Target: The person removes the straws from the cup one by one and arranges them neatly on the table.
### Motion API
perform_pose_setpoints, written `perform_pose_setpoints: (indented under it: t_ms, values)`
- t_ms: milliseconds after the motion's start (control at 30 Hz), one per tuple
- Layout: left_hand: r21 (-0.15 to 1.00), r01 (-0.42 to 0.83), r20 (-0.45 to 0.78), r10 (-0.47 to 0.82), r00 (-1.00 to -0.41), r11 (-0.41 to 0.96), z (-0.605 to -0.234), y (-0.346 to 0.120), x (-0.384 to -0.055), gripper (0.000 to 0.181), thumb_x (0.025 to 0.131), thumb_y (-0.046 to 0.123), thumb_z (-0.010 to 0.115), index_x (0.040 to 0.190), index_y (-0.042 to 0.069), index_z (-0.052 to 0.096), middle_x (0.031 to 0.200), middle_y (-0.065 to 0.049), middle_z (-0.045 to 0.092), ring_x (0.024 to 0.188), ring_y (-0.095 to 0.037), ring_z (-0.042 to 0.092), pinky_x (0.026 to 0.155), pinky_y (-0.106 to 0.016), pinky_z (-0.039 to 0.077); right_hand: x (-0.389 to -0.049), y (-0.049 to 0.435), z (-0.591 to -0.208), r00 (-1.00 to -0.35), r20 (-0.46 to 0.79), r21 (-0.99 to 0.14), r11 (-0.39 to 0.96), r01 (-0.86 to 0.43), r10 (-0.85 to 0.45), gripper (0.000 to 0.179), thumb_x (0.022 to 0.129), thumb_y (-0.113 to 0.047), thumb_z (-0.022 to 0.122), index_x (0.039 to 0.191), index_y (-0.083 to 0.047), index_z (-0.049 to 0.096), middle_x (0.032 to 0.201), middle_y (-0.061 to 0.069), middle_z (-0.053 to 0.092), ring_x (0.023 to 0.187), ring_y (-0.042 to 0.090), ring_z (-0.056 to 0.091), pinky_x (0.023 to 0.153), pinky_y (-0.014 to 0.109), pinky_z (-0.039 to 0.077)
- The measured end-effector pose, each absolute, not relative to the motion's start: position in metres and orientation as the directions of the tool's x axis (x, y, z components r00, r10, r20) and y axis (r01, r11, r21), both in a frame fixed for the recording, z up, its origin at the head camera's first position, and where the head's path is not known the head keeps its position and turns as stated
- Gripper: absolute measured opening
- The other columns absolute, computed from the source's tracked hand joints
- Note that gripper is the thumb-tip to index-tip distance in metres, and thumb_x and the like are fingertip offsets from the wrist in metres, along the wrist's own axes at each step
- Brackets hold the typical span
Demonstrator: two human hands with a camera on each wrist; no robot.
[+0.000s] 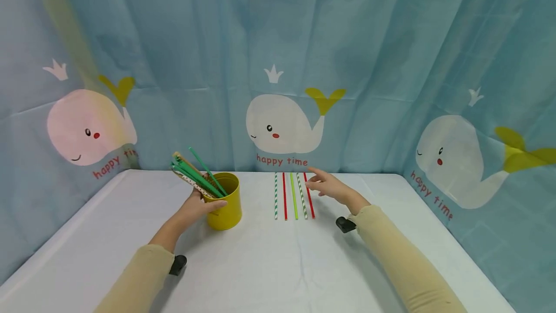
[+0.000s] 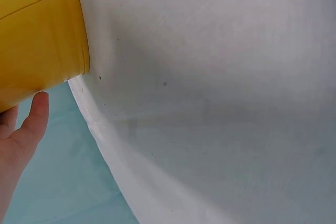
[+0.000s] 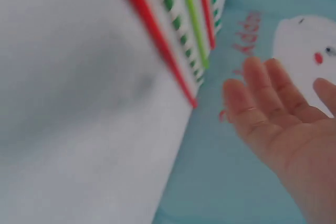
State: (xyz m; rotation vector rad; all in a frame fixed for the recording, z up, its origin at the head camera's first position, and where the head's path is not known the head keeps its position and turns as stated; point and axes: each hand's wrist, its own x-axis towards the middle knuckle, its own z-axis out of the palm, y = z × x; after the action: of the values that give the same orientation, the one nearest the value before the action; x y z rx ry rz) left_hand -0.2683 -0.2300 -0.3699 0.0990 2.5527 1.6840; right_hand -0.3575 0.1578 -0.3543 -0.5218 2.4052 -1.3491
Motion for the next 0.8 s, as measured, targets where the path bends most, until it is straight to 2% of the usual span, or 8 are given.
perform_pose_setpoints:
  t_ms: [233, 467, 600, 800]
  values:
    - [0.920, 0.027, -0.016, 0.105, -0.994, 0.391, -0.370, -0.230, -0.268, 0.109, 0.088, 0.033, 0.073, 0.155, 0.012, -0.011, 0.158, -0.023, 0.007, 0.143, -0.043, 0.012, 0.113, -0.061, 0.013, -0.345, 0.128, -0.336, -0.832, 0.056, -0.894, 0.343, -0.287, -0.551, 0.056, 0.100, -0.020, 0.056, 0.149, -0.003, 0.035, 0.136, 0.024, 0.048, 0.119, 0.033, 0.053, 0.100, 0.049, 0.044]
    - [0.920, 0.041, -0.001, 0.108, -0.994, 0.390, -0.369, -0.229, -0.267, 0.108, 0.088, 0.031, 0.073, 0.155, 0.013, -0.009, 0.158, -0.022, 0.008, 0.143, -0.042, 0.012, 0.113, -0.061, 0.013, -0.339, 0.093, -0.326, -0.783, 0.160, -0.924, 0.187, -0.333, -0.601, 0.041, 0.099, -0.013, 0.057, 0.137, 0.002, 0.050, 0.128, 0.021, 0.059, 0.116, 0.029, 0.058, 0.100, 0.047, 0.045]
    - [0.919, 0.033, -0.008, 0.101, -0.995, 0.393, -0.370, -0.230, -0.267, 0.108, 0.088, 0.032, 0.073, 0.155, 0.012, -0.009, 0.158, -0.022, 0.008, 0.143, -0.041, 0.012, 0.113, -0.061, 0.012, -0.336, 0.070, -0.324, -0.743, 0.198, -0.940, 0.092, -0.330, -0.640, 0.037, 0.099, -0.010, 0.057, 0.132, 0.004, 0.054, 0.123, 0.021, 0.061, 0.114, 0.031, 0.060, 0.099, 0.046, 0.046]
    - [0.925, 0.022, -0.011, 0.086, -0.996, 0.380, -0.369, -0.228, -0.267, 0.106, 0.087, 0.034, 0.074, 0.155, 0.010, -0.004, 0.156, -0.022, 0.015, 0.141, -0.040, 0.019, 0.113, -0.059, 0.015, -0.334, 0.038, -0.322, -0.679, 0.235, -0.940, 0.015, -0.340, -0.696, 0.034, 0.098, -0.006, 0.056, 0.129, 0.006, 0.055, 0.122, 0.021, 0.062, 0.113, 0.032, 0.060, 0.097, 0.039, 0.048]
